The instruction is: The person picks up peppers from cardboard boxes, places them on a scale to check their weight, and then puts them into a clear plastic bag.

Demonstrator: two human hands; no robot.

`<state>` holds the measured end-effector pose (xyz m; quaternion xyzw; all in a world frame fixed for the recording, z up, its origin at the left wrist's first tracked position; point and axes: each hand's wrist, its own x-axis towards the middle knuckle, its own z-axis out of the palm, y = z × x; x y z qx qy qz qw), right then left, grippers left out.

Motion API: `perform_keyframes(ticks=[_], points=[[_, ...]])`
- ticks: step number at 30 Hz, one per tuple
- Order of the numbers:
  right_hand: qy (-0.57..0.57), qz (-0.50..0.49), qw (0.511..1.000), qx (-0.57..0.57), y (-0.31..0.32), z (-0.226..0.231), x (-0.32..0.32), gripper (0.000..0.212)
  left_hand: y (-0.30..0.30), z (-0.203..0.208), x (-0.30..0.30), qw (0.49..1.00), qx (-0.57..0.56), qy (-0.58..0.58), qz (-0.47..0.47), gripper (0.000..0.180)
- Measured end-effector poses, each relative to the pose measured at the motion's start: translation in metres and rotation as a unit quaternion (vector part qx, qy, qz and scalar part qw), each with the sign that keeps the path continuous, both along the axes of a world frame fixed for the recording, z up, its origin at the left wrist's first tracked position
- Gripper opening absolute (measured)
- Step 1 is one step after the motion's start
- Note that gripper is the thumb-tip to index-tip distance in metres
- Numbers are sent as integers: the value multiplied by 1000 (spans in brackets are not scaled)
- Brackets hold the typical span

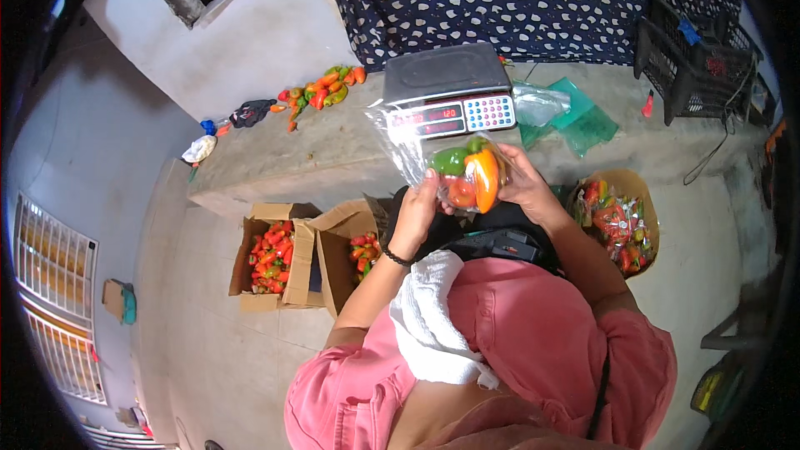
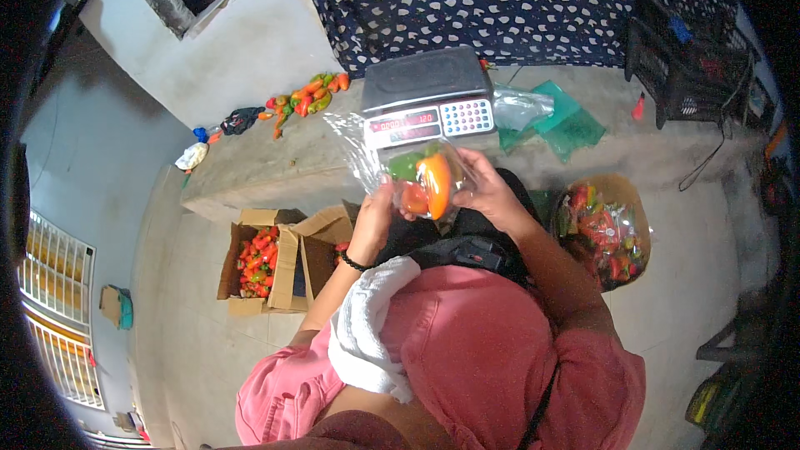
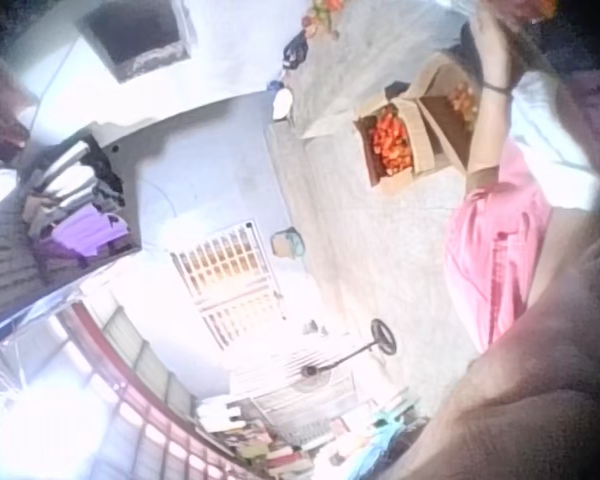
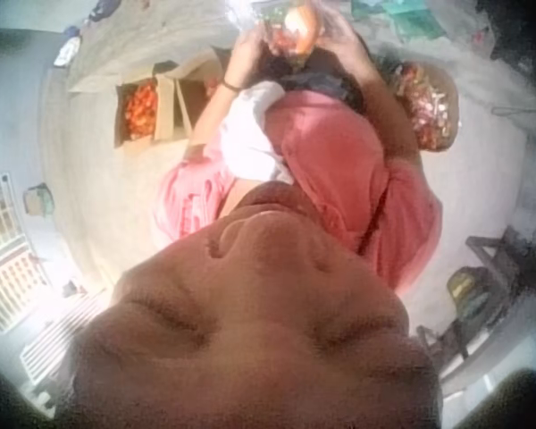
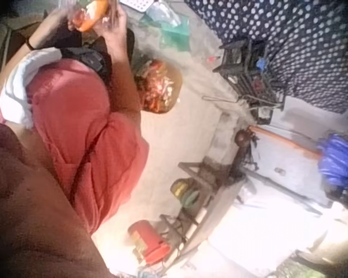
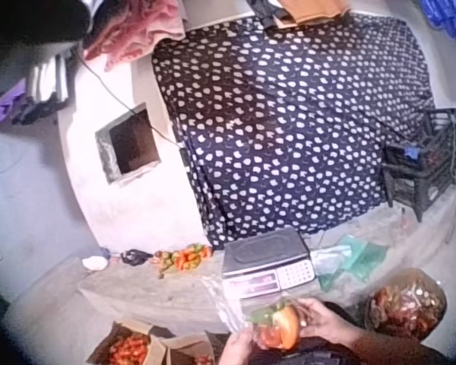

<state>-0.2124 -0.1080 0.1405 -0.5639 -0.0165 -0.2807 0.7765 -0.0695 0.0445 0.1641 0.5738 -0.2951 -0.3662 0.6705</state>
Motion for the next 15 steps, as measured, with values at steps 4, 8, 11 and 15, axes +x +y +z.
perform_keyframes(ticks=[4, 8, 11, 15], points=[[-24, -5, 1000, -6, 0, -9, -1, 66, 5, -15, 3, 992, 69, -107, -18, 56], [56, 34, 986, 155, 1, -24, -1, 46, 9, -10, -1, 901, 92, -421, 54, 50], [141, 61, 953, 260, 1, -49, 5, 36, 8, -9, 2, 825, 83, -555, 63, 45], [262, 83, 916, 292, -1, -65, 10, 29, 15, -34, 9, 816, 148, -559, 7, 41]])
